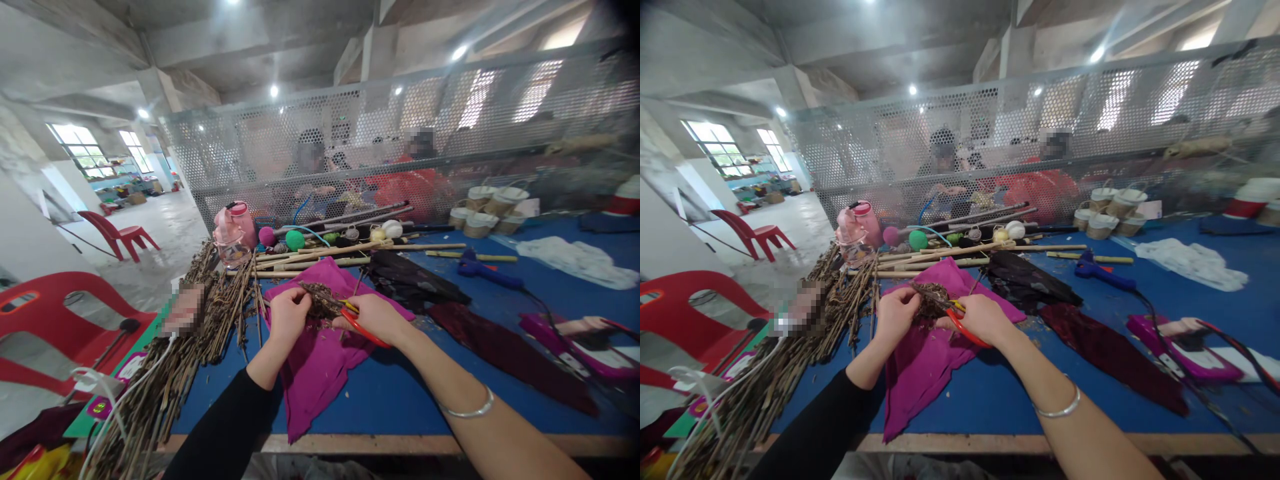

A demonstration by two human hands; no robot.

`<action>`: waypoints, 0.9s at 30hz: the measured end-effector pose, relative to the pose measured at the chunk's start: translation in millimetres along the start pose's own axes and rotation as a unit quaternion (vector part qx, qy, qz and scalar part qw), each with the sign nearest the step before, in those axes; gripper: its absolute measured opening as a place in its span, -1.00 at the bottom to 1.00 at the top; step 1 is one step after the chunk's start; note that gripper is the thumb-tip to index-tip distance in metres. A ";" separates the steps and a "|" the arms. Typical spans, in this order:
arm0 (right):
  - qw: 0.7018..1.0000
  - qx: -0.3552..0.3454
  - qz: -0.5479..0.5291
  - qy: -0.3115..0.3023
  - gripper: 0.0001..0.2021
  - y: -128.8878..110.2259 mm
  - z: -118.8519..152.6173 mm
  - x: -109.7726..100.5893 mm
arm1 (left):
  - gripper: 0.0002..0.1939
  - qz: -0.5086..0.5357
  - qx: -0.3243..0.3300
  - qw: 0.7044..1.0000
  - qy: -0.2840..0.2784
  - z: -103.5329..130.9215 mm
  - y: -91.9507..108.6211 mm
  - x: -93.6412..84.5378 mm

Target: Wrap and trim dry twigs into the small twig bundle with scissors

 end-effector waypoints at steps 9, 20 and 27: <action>0.999 -0.004 0.030 -0.019 -0.45 7.6 -5.3 -5.1 | -0.77 0.066 -0.064 0.995 -0.045 -2.3 -5.6 5.8; 0.998 -0.016 -0.055 0.002 -0.50 9.8 -0.7 -1.7 | -0.76 0.248 -0.208 0.944 -0.057 -0.9 -5.6 10.7; 0.998 0.006 -0.058 -0.015 -0.54 9.2 -0.6 -0.4 | -0.81 0.171 -0.179 0.968 -0.034 -1.6 -4.3 8.2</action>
Point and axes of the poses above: each hand's wrist, its own z-axis away from the middle knuckle, its own x-axis out of the palm, y = z × x, the point moved 1 cm from there along -z, towards the middle knuckle, and after that the axes turned 14 degrees about y, right-handed, at the moved point
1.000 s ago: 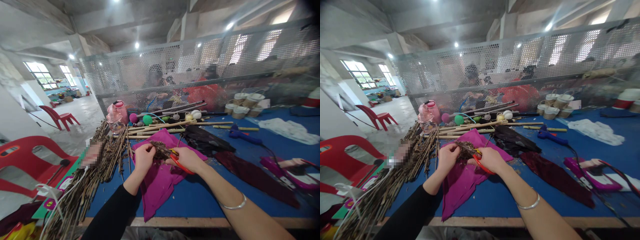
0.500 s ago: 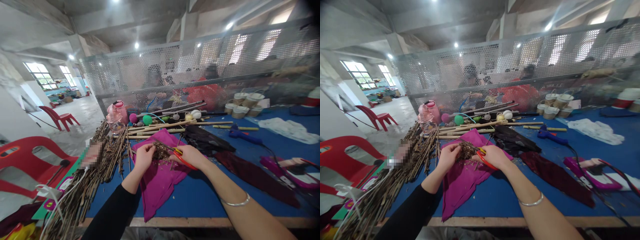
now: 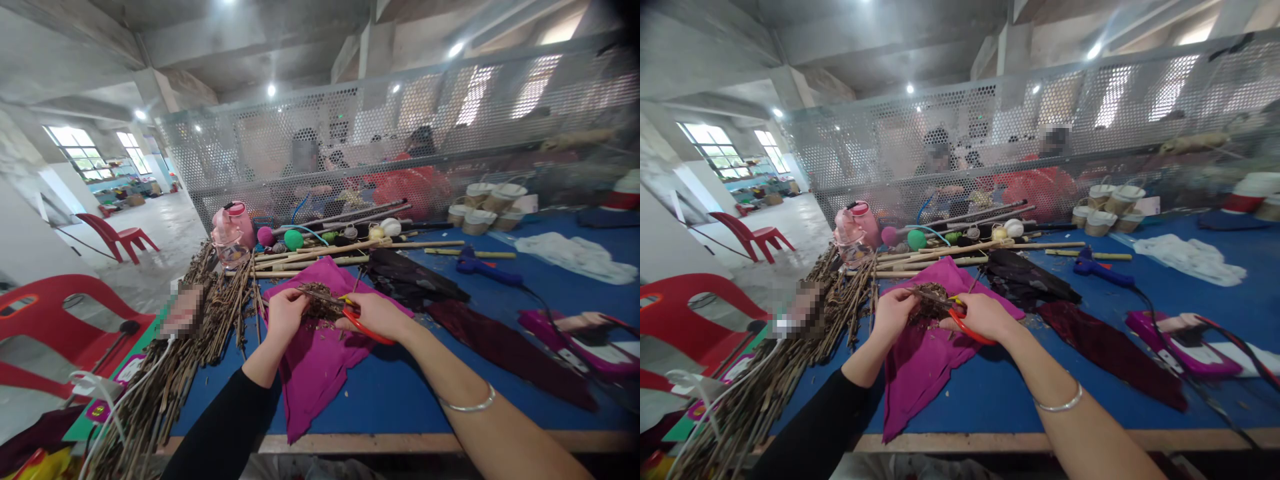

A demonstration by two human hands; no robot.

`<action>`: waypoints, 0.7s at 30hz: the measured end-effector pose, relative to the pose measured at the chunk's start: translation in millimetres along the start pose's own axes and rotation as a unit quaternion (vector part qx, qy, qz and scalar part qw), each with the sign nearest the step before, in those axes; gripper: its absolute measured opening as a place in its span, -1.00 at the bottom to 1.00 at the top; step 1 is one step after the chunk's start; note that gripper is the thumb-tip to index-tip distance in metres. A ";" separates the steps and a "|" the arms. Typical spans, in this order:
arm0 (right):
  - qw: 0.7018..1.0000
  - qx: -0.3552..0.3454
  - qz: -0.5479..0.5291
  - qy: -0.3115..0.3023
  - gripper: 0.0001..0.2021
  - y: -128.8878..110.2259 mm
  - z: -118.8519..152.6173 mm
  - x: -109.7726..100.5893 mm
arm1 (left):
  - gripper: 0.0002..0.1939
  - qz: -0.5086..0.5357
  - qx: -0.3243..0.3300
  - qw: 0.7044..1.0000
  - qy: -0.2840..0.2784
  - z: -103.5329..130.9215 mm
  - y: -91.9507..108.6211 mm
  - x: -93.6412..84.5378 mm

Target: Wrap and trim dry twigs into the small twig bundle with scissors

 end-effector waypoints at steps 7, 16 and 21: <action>0.999 -0.009 0.037 -0.004 -0.55 5.2 -2.7 3.1 | -0.78 -0.027 0.003 1.000 -0.008 -0.1 -2.0 -1.2; 0.999 0.012 -0.002 -0.036 -0.51 9.5 -6.9 -5.6 | -0.75 -0.102 0.049 0.993 -0.015 -3.5 -7.3 -3.9; 0.999 0.027 -0.024 0.030 -0.52 19.8 -9.1 -18.6 | -0.57 -0.217 0.229 0.948 0.048 7.7 4.1 -5.2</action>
Point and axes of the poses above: each hand's wrist, its own z-axis away from the middle knuckle, its own x-axis out of the palm, y = z × x, the point moved 1 cm from there along -z, towards the middle knuckle, and after that the axes turned 14 degrees about y, right-handed, at the moved point
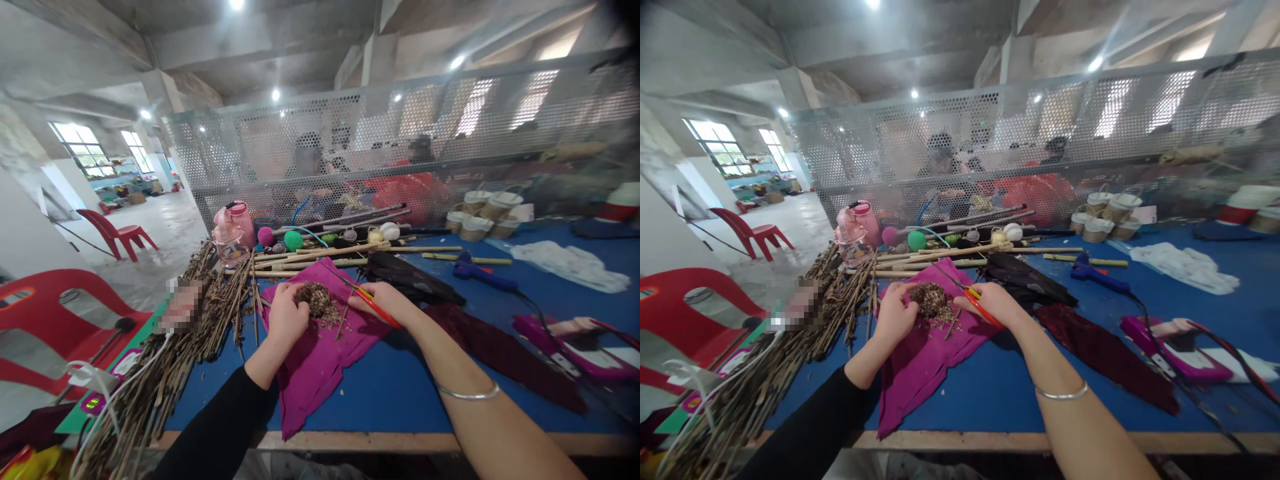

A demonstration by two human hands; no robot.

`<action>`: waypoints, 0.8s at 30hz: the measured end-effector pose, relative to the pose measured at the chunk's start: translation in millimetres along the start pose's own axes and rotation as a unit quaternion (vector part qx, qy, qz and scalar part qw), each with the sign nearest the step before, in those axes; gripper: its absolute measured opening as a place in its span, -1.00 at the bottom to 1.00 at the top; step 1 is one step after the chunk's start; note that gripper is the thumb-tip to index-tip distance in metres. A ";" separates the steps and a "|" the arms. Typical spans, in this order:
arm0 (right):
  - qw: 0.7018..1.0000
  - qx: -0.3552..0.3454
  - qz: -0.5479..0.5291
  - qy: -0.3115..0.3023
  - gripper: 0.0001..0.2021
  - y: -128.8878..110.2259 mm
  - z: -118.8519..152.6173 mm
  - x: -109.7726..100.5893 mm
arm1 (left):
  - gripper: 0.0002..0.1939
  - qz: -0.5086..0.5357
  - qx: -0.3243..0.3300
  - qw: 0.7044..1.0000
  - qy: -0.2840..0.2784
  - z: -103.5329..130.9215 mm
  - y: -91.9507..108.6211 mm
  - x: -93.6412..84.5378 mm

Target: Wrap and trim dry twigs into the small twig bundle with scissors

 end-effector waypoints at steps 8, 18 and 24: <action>0.993 0.030 0.070 0.093 -0.67 1.0 -5.1 21.3 | -0.79 0.019 0.064 0.982 -0.174 23.5 8.5 12.1; 0.978 0.143 0.016 0.152 -0.84 1.5 -20.3 48.7 | -0.79 -0.012 0.107 0.968 -0.225 23.1 8.0 14.3; 0.972 0.138 -0.121 0.144 -0.84 7.6 -14.7 27.7 | -0.74 0.032 0.152 0.963 -0.219 27.1 12.9 15.8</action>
Point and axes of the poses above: each hand's wrist, its own z-axis away from the middle knuckle, its own x-axis out of the palm, y = z × x, the point moved 1 cm from there along -z, towards the middle knuckle, and after that the axes turned 14 degrees about y, right-handed, at the moved point
